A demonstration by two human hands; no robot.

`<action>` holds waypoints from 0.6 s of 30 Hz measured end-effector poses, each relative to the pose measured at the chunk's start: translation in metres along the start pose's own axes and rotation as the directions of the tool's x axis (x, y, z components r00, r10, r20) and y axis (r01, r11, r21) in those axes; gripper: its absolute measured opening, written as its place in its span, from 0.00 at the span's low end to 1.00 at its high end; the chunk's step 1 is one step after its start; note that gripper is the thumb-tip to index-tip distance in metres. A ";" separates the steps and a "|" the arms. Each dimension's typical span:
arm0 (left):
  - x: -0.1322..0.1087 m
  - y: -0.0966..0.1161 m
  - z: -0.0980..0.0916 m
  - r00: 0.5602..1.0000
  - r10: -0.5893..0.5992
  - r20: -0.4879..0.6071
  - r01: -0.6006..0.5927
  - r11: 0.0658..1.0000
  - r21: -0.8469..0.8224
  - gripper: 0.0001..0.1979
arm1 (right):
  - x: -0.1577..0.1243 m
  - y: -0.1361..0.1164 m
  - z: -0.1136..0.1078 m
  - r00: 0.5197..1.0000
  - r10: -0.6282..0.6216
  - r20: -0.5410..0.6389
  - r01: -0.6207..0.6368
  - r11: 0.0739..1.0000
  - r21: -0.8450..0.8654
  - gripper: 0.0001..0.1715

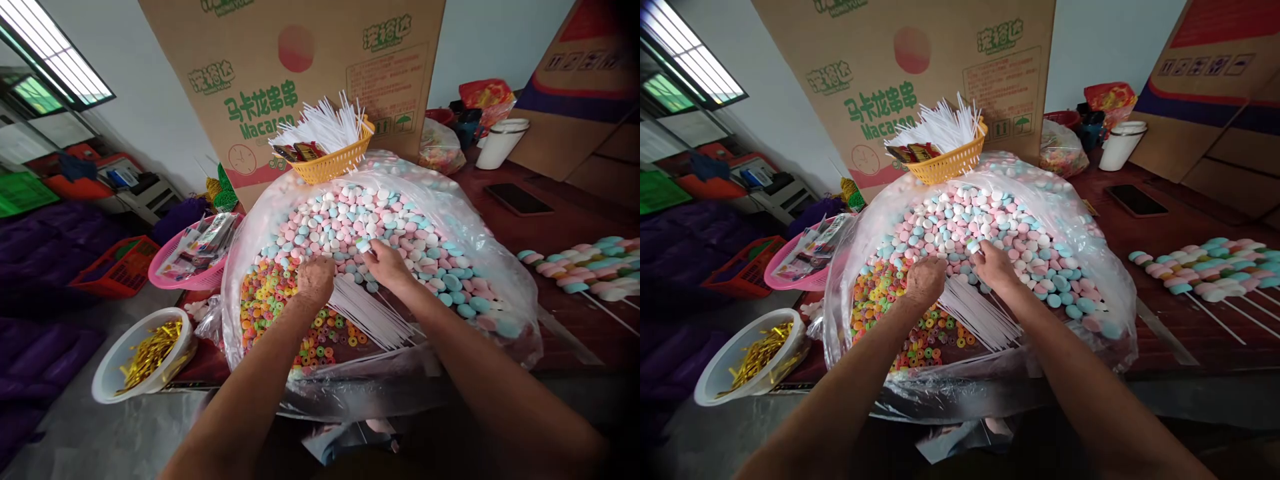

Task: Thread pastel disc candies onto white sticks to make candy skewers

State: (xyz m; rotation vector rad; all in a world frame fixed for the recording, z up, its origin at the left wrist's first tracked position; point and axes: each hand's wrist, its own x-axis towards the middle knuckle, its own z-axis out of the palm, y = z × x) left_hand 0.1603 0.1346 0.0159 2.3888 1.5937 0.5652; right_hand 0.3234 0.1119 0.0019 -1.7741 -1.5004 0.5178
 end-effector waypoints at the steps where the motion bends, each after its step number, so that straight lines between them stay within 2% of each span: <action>1: -0.003 -0.001 -0.003 1.000 0.008 -0.009 -0.008 1.000 -0.029 0.08 | -0.011 0.000 -0.006 1.000 -0.013 0.010 0.012 0.999 0.051 0.14; 3: -0.012 -0.002 -0.011 0.999 -0.022 -0.045 0.012 0.977 -0.215 0.08 | -0.033 -0.002 -0.014 0.999 -0.025 0.039 0.015 0.972 0.233 0.20; 4: -0.019 -0.001 -0.016 0.997 -0.062 -0.040 0.041 0.914 -0.403 0.09 | -0.044 -0.003 -0.016 0.998 -0.027 0.057 0.006 0.941 0.339 0.21; 5: -0.028 0.001 -0.020 0.994 -0.110 -0.007 0.082 0.777 -0.625 0.10 | -0.054 -0.004 -0.016 0.997 -0.029 0.070 -0.004 0.902 0.432 0.22; 6: -0.038 0.004 -0.024 0.987 -0.150 0.056 0.131 0.557 -0.820 0.11 | -0.063 -0.006 -0.015 0.997 -0.031 0.075 -0.011 0.865 0.501 0.21; 7: -0.049 0.007 -0.027 0.977 -0.164 0.136 0.182 0.302 -0.936 0.12 | -0.071 -0.009 -0.014 0.997 -0.036 0.074 -0.009 0.844 0.536 0.20; 8: -0.060 0.010 -0.029 0.965 -0.159 0.210 0.225 0.087 -0.970 0.12 | -0.078 -0.012 -0.011 0.996 -0.047 0.070 0.001 0.834 0.552 0.19; 9: -0.071 0.014 -0.030 0.953 -0.154 0.259 0.256 -0.040 -0.966 0.12 | -0.085 -0.016 -0.009 0.996 -0.064 0.064 0.017 0.832 0.554 0.19; 10: -0.081 0.017 -0.030 0.945 -0.165 0.282 0.268 -0.105 -0.958 0.11 | -0.090 -0.019 -0.006 0.994 -0.086 0.065 0.036 0.836 0.548 0.18; 11: -0.089 0.020 -0.029 0.942 -0.179 0.285 0.265 -0.129 -0.956 0.11 | -0.095 -0.023 -0.004 0.991 -0.112 0.075 0.055 0.844 0.534 0.16; 15: -0.107 0.023 -0.027 0.957 -0.188 0.220 0.200 -0.122 -0.972 0.08 | -0.108 -0.037 0.001 0.975 -0.180 0.133 0.098 0.876 0.472 0.13; 18: -0.116 0.021 -0.029 0.972 -0.125 0.201 0.188 -0.108 -0.976 0.05 | -0.113 -0.044 0.003 0.972 -0.171 0.163 0.070 0.868 0.491 0.13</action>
